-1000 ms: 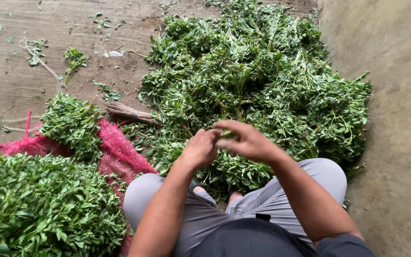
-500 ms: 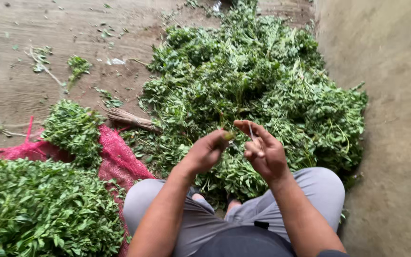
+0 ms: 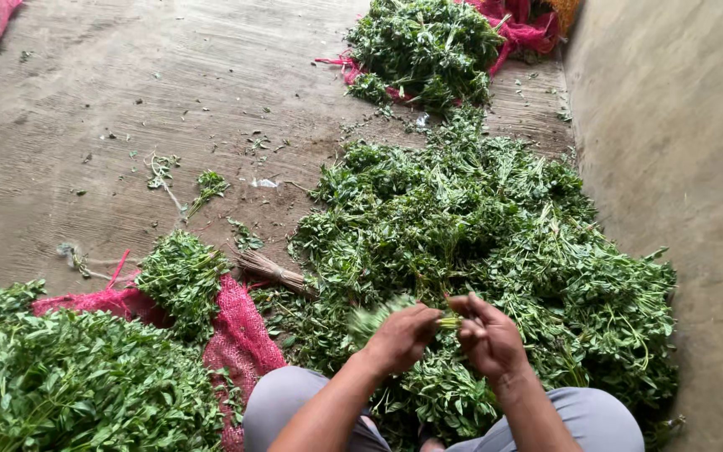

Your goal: The person sits on the floor among large piles of leafy green vegetables, gathers handfuls of the greens, aligns the stems, and ties each bunch together with a tie. Finished bunches are set aside on a pink mesh sack as the person works through the piles.

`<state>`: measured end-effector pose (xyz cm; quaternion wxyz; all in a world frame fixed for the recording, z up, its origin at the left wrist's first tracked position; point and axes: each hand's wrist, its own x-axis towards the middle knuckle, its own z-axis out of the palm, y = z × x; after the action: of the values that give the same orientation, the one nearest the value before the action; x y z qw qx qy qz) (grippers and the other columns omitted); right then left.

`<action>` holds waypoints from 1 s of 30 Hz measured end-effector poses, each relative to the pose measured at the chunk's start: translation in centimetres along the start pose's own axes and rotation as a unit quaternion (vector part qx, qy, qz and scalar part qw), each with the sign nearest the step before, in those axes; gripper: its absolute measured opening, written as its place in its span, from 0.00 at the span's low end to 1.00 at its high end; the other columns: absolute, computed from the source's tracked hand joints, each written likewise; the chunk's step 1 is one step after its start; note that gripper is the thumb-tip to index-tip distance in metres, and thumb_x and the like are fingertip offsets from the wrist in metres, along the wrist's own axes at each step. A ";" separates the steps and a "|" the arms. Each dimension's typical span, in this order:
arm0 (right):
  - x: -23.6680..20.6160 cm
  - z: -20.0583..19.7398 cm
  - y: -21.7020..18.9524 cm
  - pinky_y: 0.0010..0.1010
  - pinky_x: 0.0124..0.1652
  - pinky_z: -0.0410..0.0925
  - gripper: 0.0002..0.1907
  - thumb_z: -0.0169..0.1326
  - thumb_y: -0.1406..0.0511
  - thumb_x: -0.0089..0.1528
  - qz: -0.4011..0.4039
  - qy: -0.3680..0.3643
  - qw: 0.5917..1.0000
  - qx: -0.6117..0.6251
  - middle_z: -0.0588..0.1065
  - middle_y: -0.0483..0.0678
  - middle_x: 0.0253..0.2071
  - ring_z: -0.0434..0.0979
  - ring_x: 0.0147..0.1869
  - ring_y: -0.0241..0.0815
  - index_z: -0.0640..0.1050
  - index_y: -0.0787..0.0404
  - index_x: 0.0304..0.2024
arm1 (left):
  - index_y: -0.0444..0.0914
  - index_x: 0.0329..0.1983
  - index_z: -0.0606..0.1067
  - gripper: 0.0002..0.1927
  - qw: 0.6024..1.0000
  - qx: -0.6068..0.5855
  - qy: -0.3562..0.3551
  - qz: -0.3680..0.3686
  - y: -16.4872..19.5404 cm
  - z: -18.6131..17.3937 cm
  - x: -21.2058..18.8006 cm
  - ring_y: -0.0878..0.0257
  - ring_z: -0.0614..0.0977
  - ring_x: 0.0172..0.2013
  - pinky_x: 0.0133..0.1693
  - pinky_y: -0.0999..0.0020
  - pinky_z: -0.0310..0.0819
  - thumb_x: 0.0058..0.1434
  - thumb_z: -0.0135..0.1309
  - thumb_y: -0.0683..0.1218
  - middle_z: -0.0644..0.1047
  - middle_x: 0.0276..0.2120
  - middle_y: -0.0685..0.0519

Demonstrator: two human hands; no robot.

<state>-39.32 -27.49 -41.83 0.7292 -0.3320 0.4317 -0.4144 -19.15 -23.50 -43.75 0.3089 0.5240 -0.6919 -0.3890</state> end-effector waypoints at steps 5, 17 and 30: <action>-2.0 0.9 2.1 0.24 0.27 0.71 0.14 0.52 0.63 0.67 -0.295 -0.088 0.821 -0.481 0.75 0.45 0.37 0.69 0.26 0.30 0.78 0.68 0.48 | 0.42 0.49 0.75 0.15 0.977 0.171 0.126 -0.003 -2.2 1.5 1.4 0.50 0.80 0.40 0.37 0.50 0.72 0.59 0.51 0.41 0.79 0.41 0.48; 3.6 -4.7 1.9 0.23 0.24 0.65 0.12 0.54 0.64 0.64 0.082 0.086 0.988 -0.100 0.77 0.48 0.45 0.67 0.28 0.30 0.81 0.66 0.44 | 0.43 0.53 0.75 0.20 0.947 0.199 0.182 0.176 -0.7 2.5 -0.1 0.53 0.78 0.40 0.39 0.56 0.70 0.56 0.55 0.39 0.76 0.38 0.52; -2.2 5.2 2.9 0.49 0.75 0.55 0.18 0.56 0.72 0.58 -0.415 0.070 0.710 -0.565 0.66 0.51 0.70 0.59 0.81 0.59 0.79 0.63 0.52 | 0.42 0.52 0.72 0.13 0.954 0.039 0.284 -0.092 -5.3 3.0 2.5 0.41 0.78 0.44 0.39 0.42 0.71 0.64 0.51 0.46 0.75 0.43 0.46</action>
<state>-34.33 -23.60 -41.35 0.1282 -0.7976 0.4538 -0.3761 -19.74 -26.10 -49.80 0.4354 0.6857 -0.5389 -0.2234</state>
